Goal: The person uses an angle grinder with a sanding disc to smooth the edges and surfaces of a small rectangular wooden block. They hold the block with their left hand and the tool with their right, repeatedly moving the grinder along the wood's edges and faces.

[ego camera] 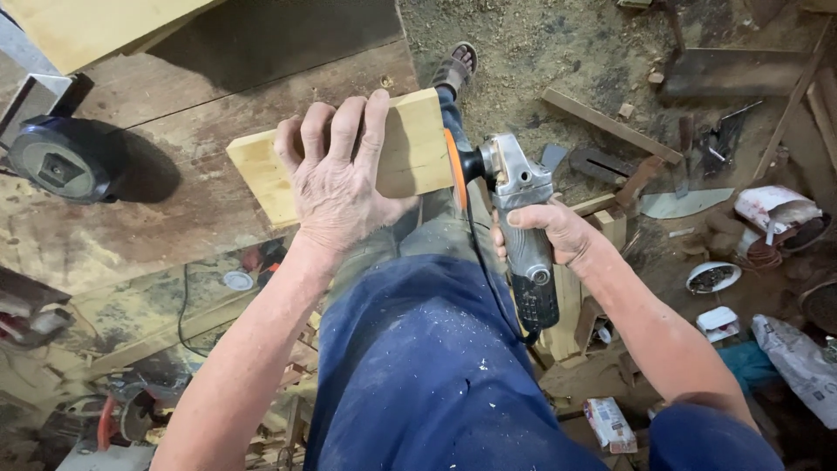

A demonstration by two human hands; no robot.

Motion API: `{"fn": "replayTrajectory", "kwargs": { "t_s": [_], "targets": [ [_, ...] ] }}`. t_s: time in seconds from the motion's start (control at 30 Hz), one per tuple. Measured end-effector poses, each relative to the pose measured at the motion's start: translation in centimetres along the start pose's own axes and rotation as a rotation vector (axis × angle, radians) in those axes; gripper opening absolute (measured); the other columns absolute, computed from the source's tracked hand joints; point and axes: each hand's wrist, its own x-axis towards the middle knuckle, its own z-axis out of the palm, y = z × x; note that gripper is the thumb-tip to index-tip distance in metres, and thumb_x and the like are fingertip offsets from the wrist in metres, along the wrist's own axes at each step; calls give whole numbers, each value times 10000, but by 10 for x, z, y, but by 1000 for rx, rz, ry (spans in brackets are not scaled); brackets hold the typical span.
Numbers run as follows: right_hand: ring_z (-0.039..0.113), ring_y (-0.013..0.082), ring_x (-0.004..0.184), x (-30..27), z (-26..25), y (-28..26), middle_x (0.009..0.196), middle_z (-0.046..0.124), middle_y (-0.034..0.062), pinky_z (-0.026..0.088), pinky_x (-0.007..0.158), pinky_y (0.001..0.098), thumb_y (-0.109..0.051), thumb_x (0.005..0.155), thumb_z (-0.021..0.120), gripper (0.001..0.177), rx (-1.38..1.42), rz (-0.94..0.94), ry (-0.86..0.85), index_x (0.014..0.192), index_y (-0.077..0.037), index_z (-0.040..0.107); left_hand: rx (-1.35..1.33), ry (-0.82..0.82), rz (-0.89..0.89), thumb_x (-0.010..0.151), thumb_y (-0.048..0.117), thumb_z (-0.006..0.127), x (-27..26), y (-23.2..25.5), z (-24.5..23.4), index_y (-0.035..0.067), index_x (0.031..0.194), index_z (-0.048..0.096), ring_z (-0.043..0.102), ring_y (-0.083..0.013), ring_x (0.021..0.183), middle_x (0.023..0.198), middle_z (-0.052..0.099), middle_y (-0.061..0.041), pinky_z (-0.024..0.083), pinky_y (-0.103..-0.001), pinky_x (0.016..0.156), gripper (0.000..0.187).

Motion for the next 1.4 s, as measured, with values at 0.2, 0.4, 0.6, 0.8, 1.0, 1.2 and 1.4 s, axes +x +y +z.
{"fn": "replayTrajectory", "kwargs": {
  "t_s": [0.2, 0.4, 0.6, 0.8, 1.0, 1.2, 1.4],
  "targets": [
    [693, 313, 685, 2, -3, 0, 823, 707, 163, 607, 623, 478, -155, 793, 703, 258, 5, 31, 16, 997, -10, 641, -3, -28, -1, 533, 661, 935, -1, -1, 2, 156, 1447, 585, 521, -295, 1180, 1332, 573, -17, 337, -491, 1048, 1102],
    [694, 318, 681, 5, -3, -5, 831, 702, 167, 585, 590, 462, -152, 798, 689, 257, 11, 44, 61, 1010, -19, 630, -9, -5, -2, 510, 535, 852, 3, 1, -1, 142, 1415, 604, 525, -292, 1143, 1288, 580, -15, 349, -485, 1023, 1017],
    [712, 296, 700, 8, -5, -8, 841, 715, 154, 600, 607, 442, -148, 798, 706, 247, 31, 48, 14, 1006, -31, 642, -32, 11, 4, 535, 479, 854, 7, 1, -5, 119, 1389, 613, 522, -293, 1137, 1273, 584, -31, 360, -477, 1018, 958],
    [698, 306, 663, 9, 6, -20, 811, 707, 156, 587, 602, 453, -148, 775, 704, 284, -23, 0, 35, 1009, -7, 626, -15, -21, 7, 475, 527, 869, 3, 0, -2, 134, 1408, 610, 515, -289, 1144, 1286, 580, -16, 352, -478, 1029, 1045],
    [702, 301, 676, 14, 16, -40, 825, 716, 172, 614, 633, 452, -156, 756, 727, 284, -38, -4, 58, 987, -14, 643, 14, -15, 10, 493, 601, 864, 4, -1, -2, 145, 1402, 618, 520, -291, 1138, 1282, 591, -9, 359, -478, 1017, 1045],
    [686, 308, 705, 15, 22, -57, 836, 696, 165, 600, 654, 455, -187, 763, 741, 312, -41, -42, -23, 1003, -20, 632, -17, -47, -5, 596, 619, 858, 4, 0, -4, 140, 1432, 594, 514, -288, 1155, 1307, 582, -9, 336, -487, 1030, 999],
    [684, 314, 701, 16, 18, -54, 829, 699, 179, 596, 657, 445, -173, 764, 732, 290, -29, -44, -28, 987, -9, 646, -16, -51, -6, 550, 606, 883, 2, 0, -3, 152, 1435, 590, 509, -290, 1166, 1314, 585, -7, 344, -490, 1033, 1037]
  ]
}}
